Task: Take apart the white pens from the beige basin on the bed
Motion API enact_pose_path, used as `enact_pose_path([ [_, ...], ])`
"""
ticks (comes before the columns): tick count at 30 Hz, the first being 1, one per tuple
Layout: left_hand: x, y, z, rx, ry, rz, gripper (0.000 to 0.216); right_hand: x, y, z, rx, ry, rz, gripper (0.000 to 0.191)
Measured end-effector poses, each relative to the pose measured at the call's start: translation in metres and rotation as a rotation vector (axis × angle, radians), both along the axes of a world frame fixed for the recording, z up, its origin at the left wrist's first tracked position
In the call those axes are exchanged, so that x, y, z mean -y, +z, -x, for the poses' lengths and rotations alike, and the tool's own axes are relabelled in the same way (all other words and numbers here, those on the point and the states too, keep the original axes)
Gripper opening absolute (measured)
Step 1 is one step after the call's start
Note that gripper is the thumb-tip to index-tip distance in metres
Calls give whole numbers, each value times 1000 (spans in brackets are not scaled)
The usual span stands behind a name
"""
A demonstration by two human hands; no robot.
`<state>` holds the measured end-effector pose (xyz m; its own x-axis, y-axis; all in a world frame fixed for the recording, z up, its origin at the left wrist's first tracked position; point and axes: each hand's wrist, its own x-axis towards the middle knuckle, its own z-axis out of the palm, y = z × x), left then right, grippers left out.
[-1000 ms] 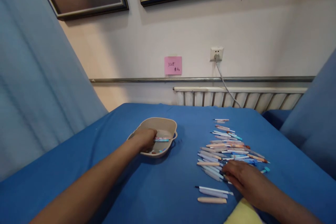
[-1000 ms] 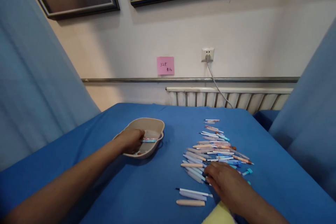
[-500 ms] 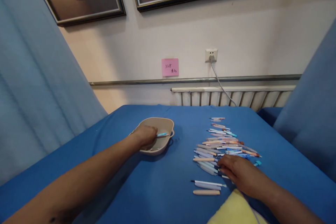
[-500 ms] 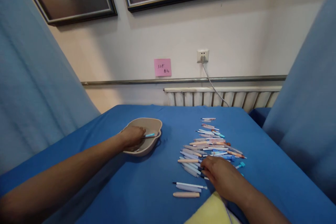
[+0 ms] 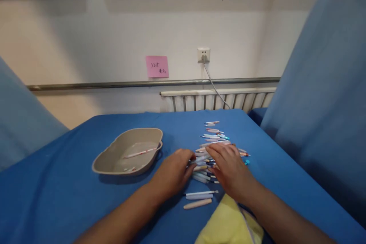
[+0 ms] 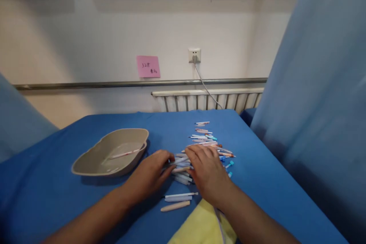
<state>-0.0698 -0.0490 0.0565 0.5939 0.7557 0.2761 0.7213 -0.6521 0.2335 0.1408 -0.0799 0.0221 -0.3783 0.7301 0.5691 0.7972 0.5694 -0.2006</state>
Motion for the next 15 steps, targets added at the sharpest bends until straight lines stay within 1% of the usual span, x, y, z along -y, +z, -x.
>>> enact_pose_path([
  [1, 4, -5, -8, 17, -30, -1, 10, -1, 1, 0, 34, 9, 43, 41],
  [3, 6, -13, -14, 62, -65, 5, 12, -2, 1, 1, 95, 35, 140, 37],
  [6, 2, -21, -8, 112, -80, 25, 14, -5, -3, 0, 157, 78, 252, 27],
  [8, -1, -26, -2, 113, -77, 43, 16, -6, -5, -1, 169, 86, 300, 23],
  [11, -3, -33, 6, 95, -77, 67, 20, -8, -7, -4, 184, 59, 350, 21],
  [13, -4, -35, 7, 68, -75, 75, 23, -9, -7, -5, 197, 45, 377, 21],
  [15, -4, -36, 7, 29, -79, 82, 25, -9, -8, -5, 196, 63, 412, 21],
])
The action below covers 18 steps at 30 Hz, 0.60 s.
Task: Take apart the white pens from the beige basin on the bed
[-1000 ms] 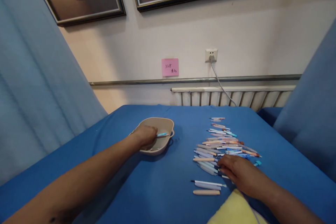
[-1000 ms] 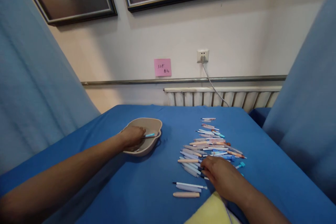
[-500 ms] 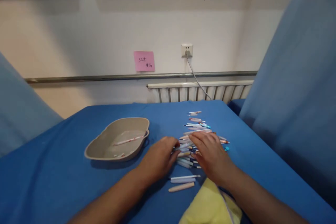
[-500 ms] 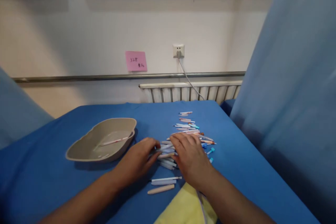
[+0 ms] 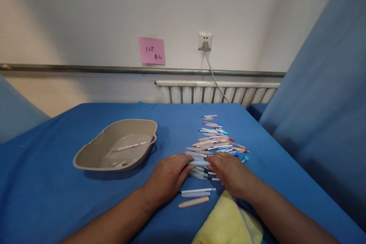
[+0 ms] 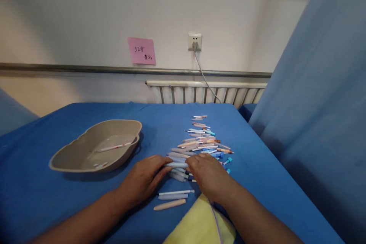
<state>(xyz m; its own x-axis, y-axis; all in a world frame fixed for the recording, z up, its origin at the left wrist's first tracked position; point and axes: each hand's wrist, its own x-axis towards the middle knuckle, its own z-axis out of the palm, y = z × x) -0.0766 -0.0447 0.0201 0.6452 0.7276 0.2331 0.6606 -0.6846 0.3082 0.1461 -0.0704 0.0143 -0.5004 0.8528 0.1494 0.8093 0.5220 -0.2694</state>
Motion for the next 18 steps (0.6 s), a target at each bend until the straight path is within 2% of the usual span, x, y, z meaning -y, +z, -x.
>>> enact_pose_path([
  [4, 1, 0, -4, -82, -2, 48, 28, -2, -4, 0, 13, 25, 16, 21],
  [9, 2, 2, -8, -158, 86, 197, 31, -3, -6, 1, 68, 38, -54, 17],
  [15, -2, 0, -7, 144, 46, 494, 35, -1, -3, 1, 119, 67, -145, 16],
  [18, -5, -5, -6, 315, 69, 729, 42, 0, -3, 1, 144, 68, -194, 15],
])
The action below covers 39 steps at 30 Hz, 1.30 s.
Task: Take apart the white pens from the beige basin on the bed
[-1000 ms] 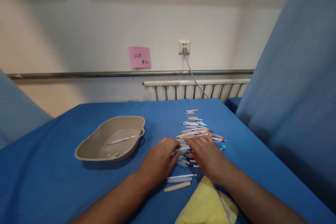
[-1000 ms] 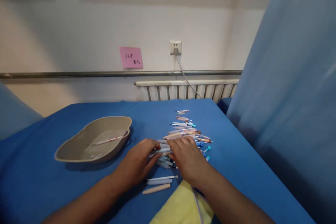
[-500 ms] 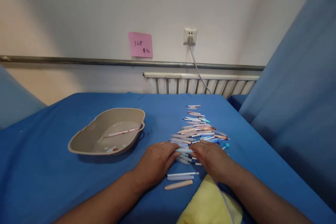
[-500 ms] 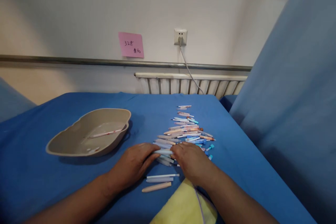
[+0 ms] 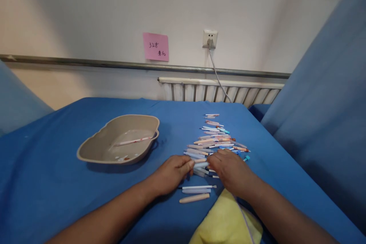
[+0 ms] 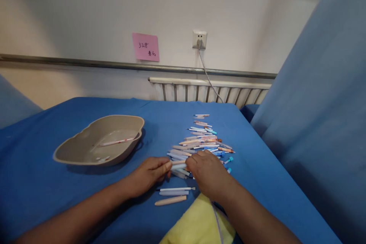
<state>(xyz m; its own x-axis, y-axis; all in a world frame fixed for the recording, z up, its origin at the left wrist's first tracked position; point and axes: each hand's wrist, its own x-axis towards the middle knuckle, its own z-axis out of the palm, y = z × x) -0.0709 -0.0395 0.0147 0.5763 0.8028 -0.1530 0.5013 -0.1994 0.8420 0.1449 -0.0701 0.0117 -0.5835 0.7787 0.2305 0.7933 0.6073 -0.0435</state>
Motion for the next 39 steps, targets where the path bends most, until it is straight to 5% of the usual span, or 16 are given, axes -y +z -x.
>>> enact_pose_path([
  [5, 0, 2, 1, 109, -4, 367, 57, 1, 2, 1, 18, 13, -53, 12],
  [12, 10, 13, -4, -32, -6, -330, 24, 3, 0, 4, -24, -32, 49, 11],
  [17, 7, 7, -4, -48, 20, -25, 41, 2, -2, 4, -34, -22, 54, 10],
  [23, 8, 8, -2, -6, -67, -353, 43, 5, 0, 3, -76, -28, 55, 15],
  [28, 6, 8, -3, -91, -26, -201, 37, 6, 2, 2, -100, -5, 82, 16],
  [35, 9, 5, -1, -62, -134, -481, 36, 6, 5, -1, -114, -22, 94, 17],
  [39, 0, 1, 6, -154, -33, -402, 34, 4, 8, -6, -88, -61, 98, 19],
])
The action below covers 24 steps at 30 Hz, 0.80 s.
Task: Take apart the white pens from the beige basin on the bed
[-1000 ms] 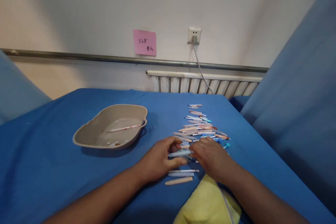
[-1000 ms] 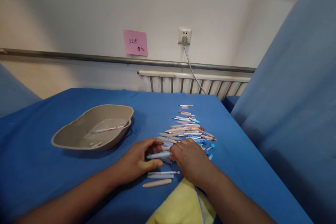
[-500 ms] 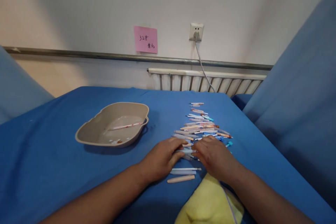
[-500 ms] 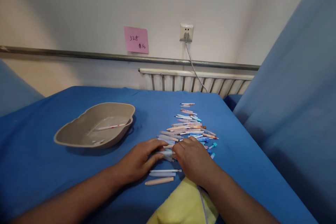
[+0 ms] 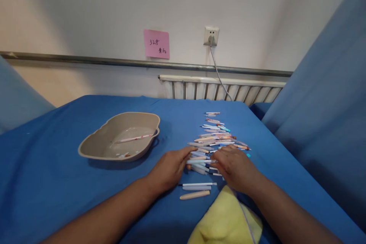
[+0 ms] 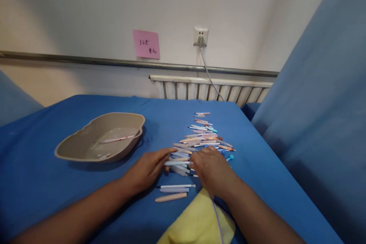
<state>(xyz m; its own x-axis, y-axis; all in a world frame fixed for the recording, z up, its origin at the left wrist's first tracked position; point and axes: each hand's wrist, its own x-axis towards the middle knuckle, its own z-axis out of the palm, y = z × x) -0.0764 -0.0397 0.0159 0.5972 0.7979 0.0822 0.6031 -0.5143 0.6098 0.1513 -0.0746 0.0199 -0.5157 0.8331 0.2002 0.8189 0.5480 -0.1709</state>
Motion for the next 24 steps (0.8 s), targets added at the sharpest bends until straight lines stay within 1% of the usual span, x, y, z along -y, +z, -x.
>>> enact_pose_path([
  [2, -6, 1, 3, -31, 53, 44, 36, -2, 3, -5, 34, -31, 39, 19],
  [4, -8, 2, 4, -61, 44, 44, 37, -4, 5, -10, 45, -48, 88, 19],
  [7, -8, 2, 3, -108, 23, -26, 36, -8, 5, -19, 65, -106, 152, 19],
  [9, -6, 2, 2, -131, 42, -84, 35, -11, 3, -26, 97, -158, 174, 18],
  [11, -4, 2, 2, -133, 56, -109, 34, -13, 1, -32, 108, -174, 183, 17],
  [13, -2, 4, 1, -113, 29, -99, 34, -13, 0, -36, 78, -151, 200, 16],
  [18, 4, 4, -2, -56, -112, -37, 33, -3, 4, -32, -29, -86, 263, 14],
  [22, 7, 0, -4, 56, -112, -14, 30, 4, 6, -18, -104, -1, 262, 22],
  [24, 7, 0, -4, 115, -105, -7, 30, 4, 7, -13, -76, 61, 263, 18],
])
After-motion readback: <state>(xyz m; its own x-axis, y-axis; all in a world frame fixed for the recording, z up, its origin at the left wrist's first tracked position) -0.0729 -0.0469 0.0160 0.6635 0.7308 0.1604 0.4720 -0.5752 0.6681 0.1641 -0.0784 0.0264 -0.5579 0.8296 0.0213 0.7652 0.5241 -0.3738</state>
